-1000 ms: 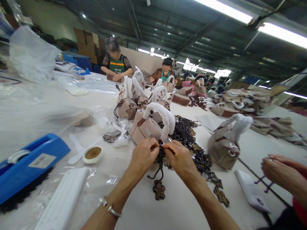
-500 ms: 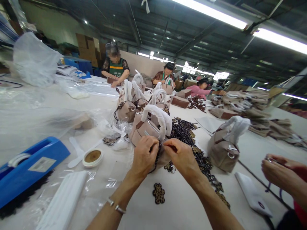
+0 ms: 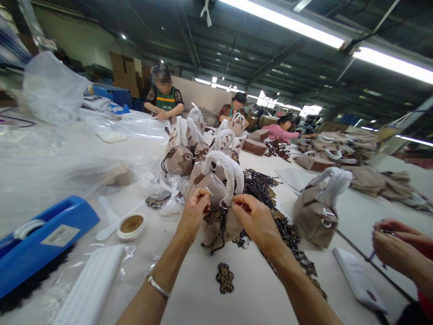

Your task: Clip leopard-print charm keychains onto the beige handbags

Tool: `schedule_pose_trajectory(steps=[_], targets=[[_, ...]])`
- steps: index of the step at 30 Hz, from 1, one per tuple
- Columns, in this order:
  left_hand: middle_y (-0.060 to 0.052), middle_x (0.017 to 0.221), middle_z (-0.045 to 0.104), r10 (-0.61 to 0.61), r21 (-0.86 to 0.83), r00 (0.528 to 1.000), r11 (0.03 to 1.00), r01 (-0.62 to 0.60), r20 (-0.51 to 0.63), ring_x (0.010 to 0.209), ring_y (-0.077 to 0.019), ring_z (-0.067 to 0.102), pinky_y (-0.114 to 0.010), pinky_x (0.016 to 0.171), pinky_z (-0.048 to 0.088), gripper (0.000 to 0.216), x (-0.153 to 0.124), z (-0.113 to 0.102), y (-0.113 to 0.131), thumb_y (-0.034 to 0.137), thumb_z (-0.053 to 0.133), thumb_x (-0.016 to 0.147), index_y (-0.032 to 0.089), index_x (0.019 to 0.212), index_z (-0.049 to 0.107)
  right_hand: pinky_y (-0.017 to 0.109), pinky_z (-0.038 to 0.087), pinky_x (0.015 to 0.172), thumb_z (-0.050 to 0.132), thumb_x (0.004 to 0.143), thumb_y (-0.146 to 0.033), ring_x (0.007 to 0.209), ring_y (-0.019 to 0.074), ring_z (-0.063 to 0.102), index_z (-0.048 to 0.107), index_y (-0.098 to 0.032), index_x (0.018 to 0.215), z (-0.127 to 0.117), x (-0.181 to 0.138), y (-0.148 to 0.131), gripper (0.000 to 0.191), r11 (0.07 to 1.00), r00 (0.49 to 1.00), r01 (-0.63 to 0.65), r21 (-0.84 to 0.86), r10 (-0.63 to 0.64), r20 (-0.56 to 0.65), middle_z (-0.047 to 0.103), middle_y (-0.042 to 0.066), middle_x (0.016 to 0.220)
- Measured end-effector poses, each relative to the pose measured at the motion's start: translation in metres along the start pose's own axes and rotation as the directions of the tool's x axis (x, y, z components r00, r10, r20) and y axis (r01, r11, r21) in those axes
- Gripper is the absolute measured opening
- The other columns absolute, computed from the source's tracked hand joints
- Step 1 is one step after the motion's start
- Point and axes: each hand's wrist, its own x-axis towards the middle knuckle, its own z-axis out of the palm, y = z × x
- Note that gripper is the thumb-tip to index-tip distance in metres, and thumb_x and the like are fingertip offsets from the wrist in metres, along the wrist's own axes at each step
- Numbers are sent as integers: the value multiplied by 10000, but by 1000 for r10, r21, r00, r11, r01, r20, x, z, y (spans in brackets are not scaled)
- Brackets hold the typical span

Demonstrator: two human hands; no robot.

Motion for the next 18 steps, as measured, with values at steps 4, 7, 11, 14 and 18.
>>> schedule_pose_trajectory(steps=[4,7,11,14,18], targets=[[39,686,580,64,278,991,956,-96,120,631,-111,532,-227,616,413,173,12,1,7,258,532,781,169,905,613,289,474,689,537,788,-213,730,168,615,682,-187,1001,6,10,0,259,999,999,-45,-11,45,12,693,43,911],[14,727,649,63,406,986,906,-122,155,655,-142,582,-255,635,447,164,18,6,12,245,553,767,169,894,623,270,462,628,511,788,-195,649,149,598,683,-195,1012,10,16,4,283,996,995,-81,43,78,66,689,23,848],[-7,690,682,93,571,978,800,-183,184,669,-175,618,-273,635,443,82,18,12,13,225,580,761,186,723,642,242,428,521,498,791,-218,520,131,551,691,-191,986,12,17,11,276,967,980,-183,174,166,111,618,-25,627],[-21,753,715,151,639,960,720,-269,234,733,-191,649,-283,691,448,131,14,14,10,170,550,781,203,751,673,225,406,482,522,780,-246,492,121,527,689,-186,984,14,16,18,270,930,966,-252,269,226,124,586,-39,584],[-42,847,737,174,712,950,630,-311,261,800,-200,666,-289,751,451,215,9,15,8,116,513,803,221,839,698,209,382,458,570,746,-262,485,111,506,686,-186,949,16,16,24,246,892,960,-276,357,240,143,576,-42,578]])
